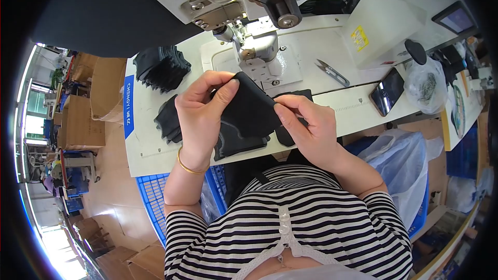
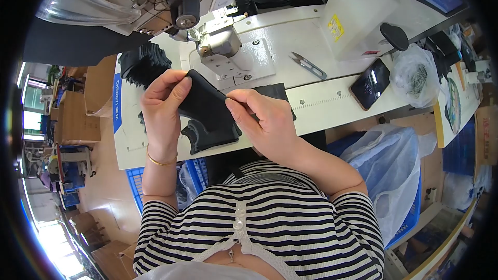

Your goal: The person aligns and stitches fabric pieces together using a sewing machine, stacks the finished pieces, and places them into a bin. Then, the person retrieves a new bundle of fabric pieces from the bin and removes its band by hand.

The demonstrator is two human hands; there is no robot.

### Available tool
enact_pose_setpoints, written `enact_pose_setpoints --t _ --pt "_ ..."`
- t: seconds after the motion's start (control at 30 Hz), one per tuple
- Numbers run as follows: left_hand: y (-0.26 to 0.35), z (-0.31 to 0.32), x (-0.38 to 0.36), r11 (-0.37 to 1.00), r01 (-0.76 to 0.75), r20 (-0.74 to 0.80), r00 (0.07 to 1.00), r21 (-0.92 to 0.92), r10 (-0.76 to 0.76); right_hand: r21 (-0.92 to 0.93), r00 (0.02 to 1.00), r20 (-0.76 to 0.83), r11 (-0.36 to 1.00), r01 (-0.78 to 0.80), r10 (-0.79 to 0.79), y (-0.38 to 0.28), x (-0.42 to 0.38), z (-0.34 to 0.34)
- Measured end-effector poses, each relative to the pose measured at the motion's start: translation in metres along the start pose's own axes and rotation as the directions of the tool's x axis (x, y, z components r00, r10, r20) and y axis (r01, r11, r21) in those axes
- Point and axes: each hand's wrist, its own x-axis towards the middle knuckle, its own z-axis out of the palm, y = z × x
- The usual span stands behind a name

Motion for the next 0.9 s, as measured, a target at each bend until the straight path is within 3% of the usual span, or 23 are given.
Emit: enact_pose_setpoints --t 0.23,0.33,0.43,0.53,0.67,0.9 --pt "-0.001 0.0 0.001 0.998 0.016 -0.005 1.0 -0.067 -0.017 -0.001 1.0 0.004 1.0 -0.005 0.005 0.001 0.001 0.0" --pt "-0.002 -0.001 0.006 1.0 -0.005 0.023 1.0 -0.017 0.005 0.013 0.998 0.03 0.998 -0.056 0.055 0.004 0.002 0.001" --pt "0.003 -0.01 0.026 0.985 0.11 0.127 0.984 0.134 -0.127 0.089 0.983 0.091 0.982 -0.169 0.16 0.007 0.006 0.002" --pt "-0.005 -0.018 0.053 0.965 0.261 0.263 0.93 0.023 -0.258 0.254 0.964 0.104 0.93 -0.265 0.246 0.004 0.016 0.008" --pt "-0.008 -0.02 0.07 0.946 0.304 0.264 0.927 -0.112 -0.267 0.361 0.94 0.138 0.868 -0.341 0.312 0.001 0.031 0.01" --pt "-0.004 -0.016 0.086 0.933 0.339 0.223 0.925 -0.118 -0.308 0.423 0.944 0.124 0.844 -0.329 0.306 0.005 0.042 0.011"
